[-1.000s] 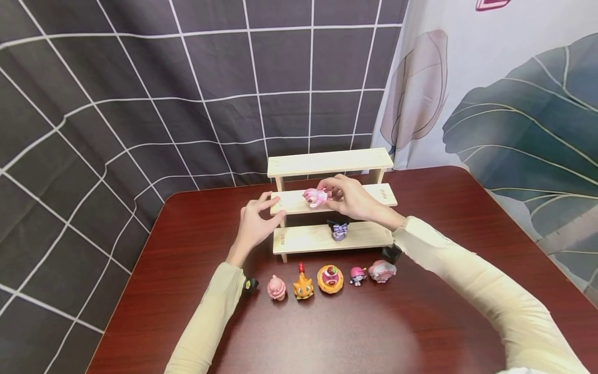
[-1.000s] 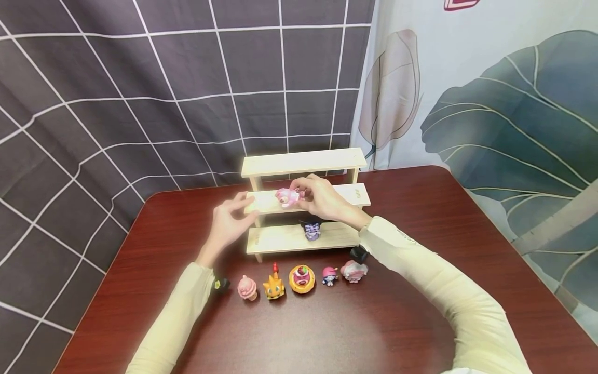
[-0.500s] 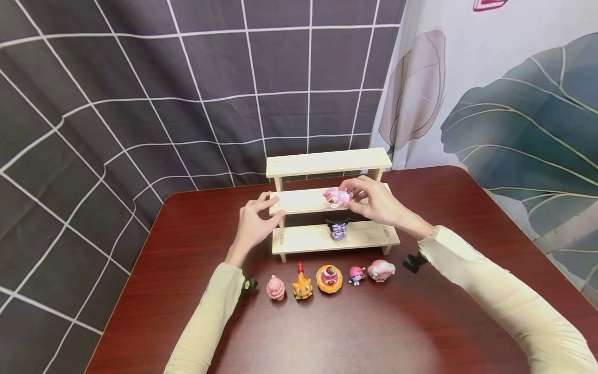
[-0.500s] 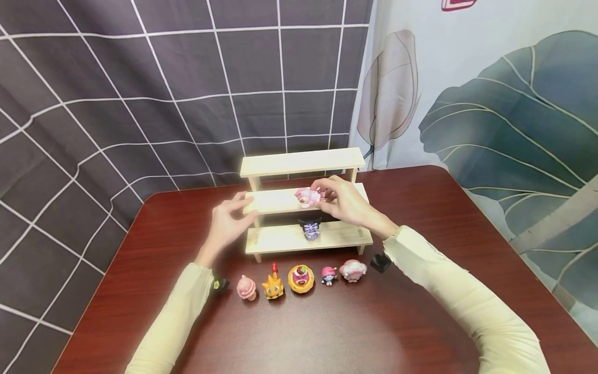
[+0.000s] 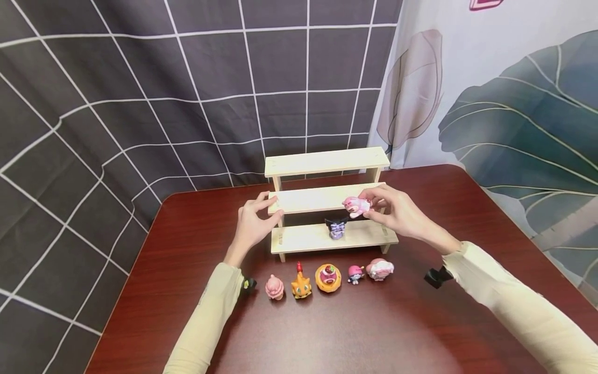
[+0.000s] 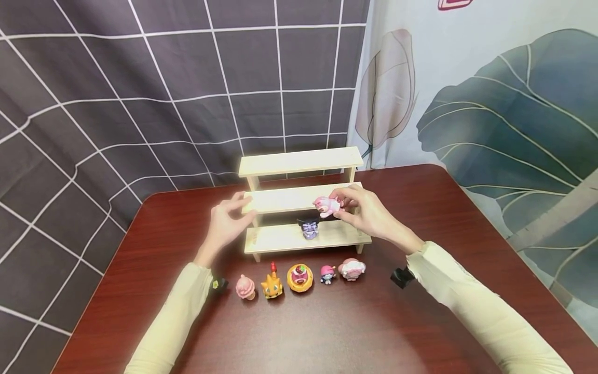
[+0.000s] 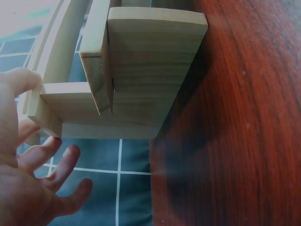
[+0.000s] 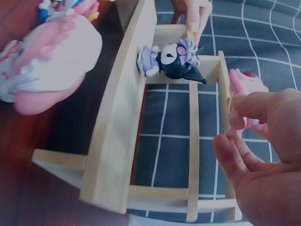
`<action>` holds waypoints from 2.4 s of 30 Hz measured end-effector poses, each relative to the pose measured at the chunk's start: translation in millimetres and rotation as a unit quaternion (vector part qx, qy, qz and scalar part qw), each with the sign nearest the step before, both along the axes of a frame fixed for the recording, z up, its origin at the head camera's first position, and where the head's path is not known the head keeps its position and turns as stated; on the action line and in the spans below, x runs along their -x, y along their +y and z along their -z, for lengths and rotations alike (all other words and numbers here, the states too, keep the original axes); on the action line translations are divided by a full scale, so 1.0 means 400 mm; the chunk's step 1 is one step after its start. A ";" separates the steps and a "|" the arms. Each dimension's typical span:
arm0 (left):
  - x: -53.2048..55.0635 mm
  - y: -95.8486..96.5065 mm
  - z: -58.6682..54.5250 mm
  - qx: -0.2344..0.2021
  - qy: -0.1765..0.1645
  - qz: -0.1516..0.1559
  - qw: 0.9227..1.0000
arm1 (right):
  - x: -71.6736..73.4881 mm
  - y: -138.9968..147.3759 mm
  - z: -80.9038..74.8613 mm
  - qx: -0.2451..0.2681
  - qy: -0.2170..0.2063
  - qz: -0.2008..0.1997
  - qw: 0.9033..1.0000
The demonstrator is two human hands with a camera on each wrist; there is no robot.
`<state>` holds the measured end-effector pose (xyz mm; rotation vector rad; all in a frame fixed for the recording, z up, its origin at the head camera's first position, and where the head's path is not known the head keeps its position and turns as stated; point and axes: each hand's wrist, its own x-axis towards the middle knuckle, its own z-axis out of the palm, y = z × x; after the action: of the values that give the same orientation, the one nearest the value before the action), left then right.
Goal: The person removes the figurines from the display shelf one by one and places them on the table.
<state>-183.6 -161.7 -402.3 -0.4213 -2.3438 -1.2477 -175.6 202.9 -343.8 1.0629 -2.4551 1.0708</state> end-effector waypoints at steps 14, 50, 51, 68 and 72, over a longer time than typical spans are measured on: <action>0.004 0.002 -0.005 0.002 0.002 0.002 1.000 | -0.075 0.107 0.040 0.016 -0.006 0.002 1.000; -0.003 0.001 0.000 0.001 -0.008 -0.002 1.000 | -0.175 0.249 0.179 0.009 -0.007 0.043 0.999; -0.003 0.001 -0.001 0.000 -0.009 -0.002 1.000 | -0.177 0.251 0.183 0.006 -0.006 0.044 0.999; 0.000 0.001 0.003 0.003 -0.010 -0.005 1.000 | -0.190 0.252 0.246 0.002 0.009 0.031 0.999; -0.001 0.001 0.001 0.003 -0.008 -0.005 1.000 | -0.191 0.249 0.251 -0.003 0.007 0.028 1.000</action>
<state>-183.0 -161.3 -402.7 -0.4022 -2.3594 -1.2442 -99.0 302.4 -444.3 0.9937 -2.4639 1.0371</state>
